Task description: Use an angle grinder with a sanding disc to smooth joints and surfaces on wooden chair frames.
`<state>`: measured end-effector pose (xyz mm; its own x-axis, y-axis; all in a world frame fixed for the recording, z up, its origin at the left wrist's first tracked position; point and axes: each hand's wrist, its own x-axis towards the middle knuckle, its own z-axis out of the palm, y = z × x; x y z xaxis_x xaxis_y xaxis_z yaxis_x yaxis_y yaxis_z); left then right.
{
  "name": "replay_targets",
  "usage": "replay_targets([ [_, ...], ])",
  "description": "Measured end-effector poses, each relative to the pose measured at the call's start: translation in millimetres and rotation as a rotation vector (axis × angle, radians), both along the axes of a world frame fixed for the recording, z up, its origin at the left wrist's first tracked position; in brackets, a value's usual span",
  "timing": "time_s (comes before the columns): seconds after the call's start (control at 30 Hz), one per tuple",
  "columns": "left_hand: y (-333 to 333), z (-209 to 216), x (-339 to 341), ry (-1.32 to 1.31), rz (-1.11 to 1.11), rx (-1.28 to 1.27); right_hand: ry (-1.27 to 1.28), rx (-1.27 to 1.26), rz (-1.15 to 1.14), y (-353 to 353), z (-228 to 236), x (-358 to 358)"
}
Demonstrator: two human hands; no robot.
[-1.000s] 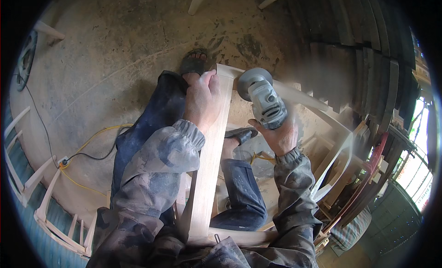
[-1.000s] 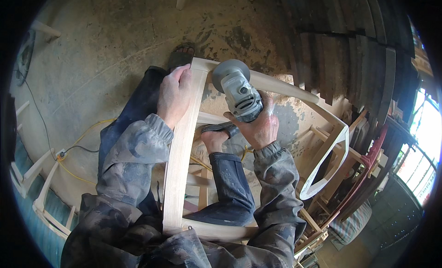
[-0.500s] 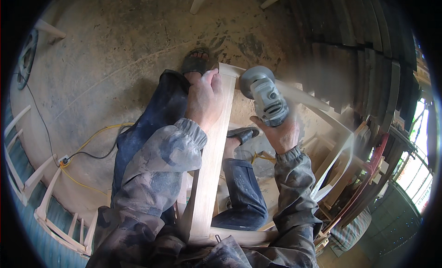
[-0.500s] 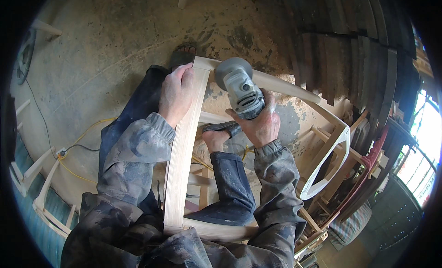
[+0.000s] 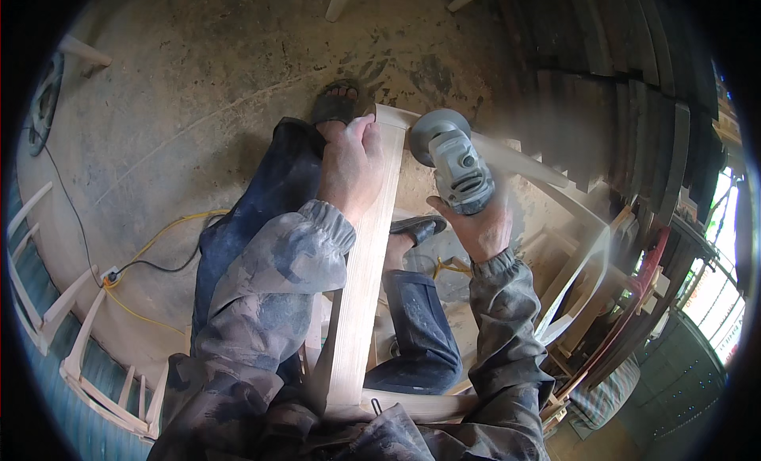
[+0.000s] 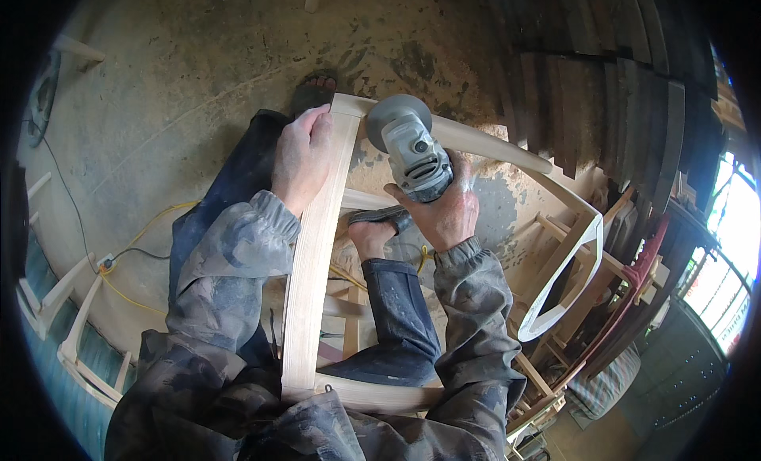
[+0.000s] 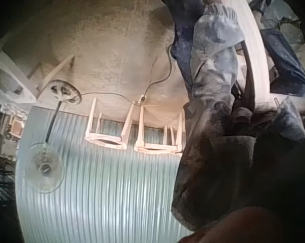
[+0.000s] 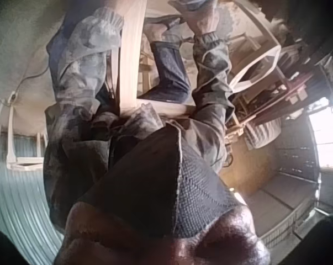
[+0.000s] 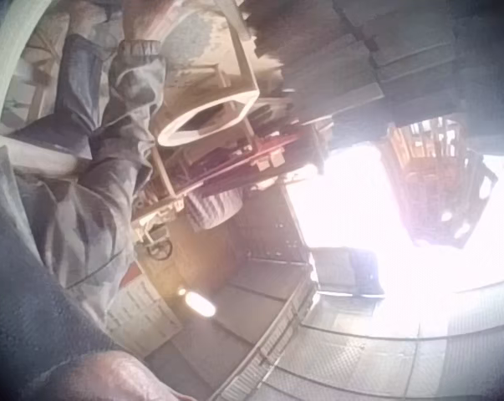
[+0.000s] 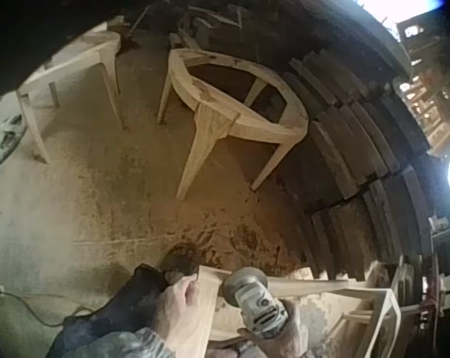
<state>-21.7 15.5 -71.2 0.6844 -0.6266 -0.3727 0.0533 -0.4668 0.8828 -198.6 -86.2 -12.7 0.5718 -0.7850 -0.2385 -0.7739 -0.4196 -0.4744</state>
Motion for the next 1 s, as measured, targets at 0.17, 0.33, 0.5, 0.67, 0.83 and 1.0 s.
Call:
replay_targets([
  [0.17, -1.7, -0.7, -1.7, -0.002, 0.000, -0.007, -0.023, -0.074, 0.007, -4.6, -3.4, -10.8],
  [0.33, -1.9, 0.2, -0.5, -0.017, 0.027, 0.005, -0.050, -0.040, 0.018, -0.9, -0.8, 0.5],
  [0.5, -2.3, -3.5, -0.6, -0.014, 0.028, 0.004, 0.021, -0.109, -0.097, -7.1, 0.0, -28.4],
  [0.67, -0.4, -5.6, 2.4, -0.030, 0.011, -0.011, 0.030, -0.064, -0.045, -6.7, 11.0, -29.0],
  [0.83, -0.8, -1.8, -0.8, -0.021, 0.000, 0.016, 0.038, -0.028, -0.031, -3.2, 3.4, -19.0],
  [1.0, -3.8, -6.9, 0.7, -0.069, 0.026, -0.002, 0.088, 0.032, -0.044, -3.1, 2.1, -14.2],
])
